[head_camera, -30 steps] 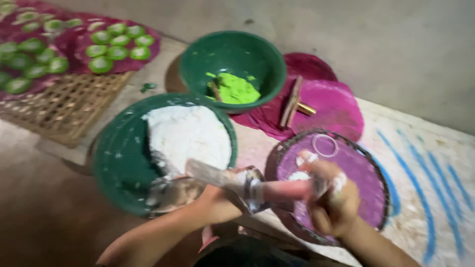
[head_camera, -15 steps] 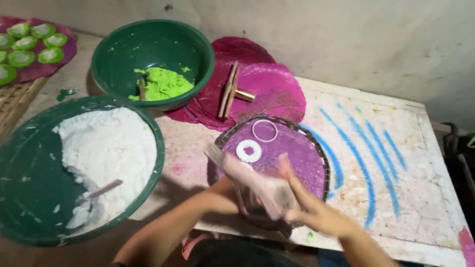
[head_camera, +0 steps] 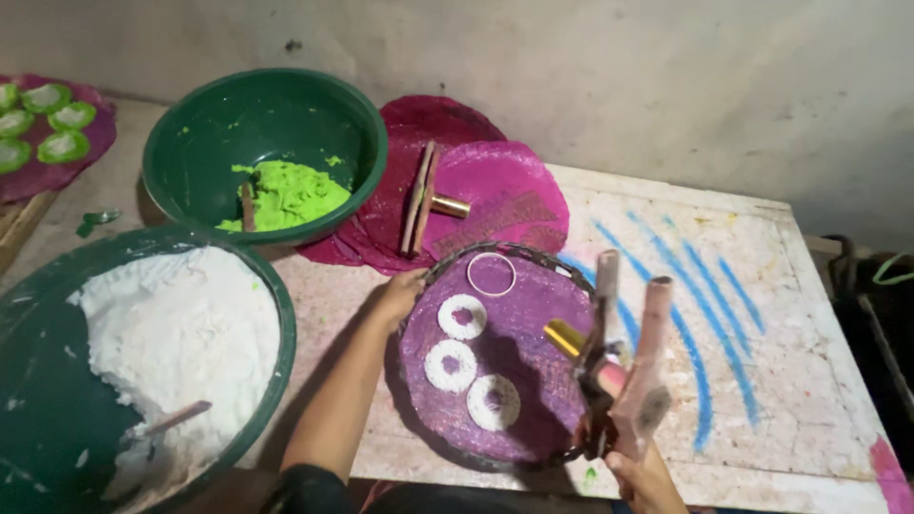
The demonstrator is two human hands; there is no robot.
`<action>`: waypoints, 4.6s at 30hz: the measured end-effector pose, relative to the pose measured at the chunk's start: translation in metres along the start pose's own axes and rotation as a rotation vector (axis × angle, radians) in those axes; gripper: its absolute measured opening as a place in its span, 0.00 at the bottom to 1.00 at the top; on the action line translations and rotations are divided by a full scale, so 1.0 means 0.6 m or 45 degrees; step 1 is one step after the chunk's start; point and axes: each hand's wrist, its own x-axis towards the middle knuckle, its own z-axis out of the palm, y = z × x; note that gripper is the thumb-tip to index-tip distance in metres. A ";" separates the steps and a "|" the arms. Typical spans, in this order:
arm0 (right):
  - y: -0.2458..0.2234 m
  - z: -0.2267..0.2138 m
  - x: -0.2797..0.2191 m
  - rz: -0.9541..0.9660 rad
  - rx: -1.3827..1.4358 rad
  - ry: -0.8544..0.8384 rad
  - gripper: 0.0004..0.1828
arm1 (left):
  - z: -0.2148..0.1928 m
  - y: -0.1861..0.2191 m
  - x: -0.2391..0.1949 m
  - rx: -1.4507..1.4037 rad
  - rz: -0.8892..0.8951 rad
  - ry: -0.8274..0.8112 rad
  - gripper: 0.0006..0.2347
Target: The person makes traditional cakes by hand and with molds, alternating between filling small molds with green dough and pressing a larger mold into white flour.
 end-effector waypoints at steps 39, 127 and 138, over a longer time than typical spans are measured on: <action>-0.054 0.123 0.002 -0.033 0.043 0.074 0.50 | 0.054 0.039 -0.351 0.960 0.839 0.211 0.08; -0.142 0.040 0.063 0.433 -0.180 0.222 0.47 | 0.069 0.144 -0.104 1.203 0.450 -0.516 0.51; -0.164 0.094 0.195 0.687 -0.807 -0.424 0.40 | 0.098 0.198 -0.114 -1.616 0.439 -1.046 0.38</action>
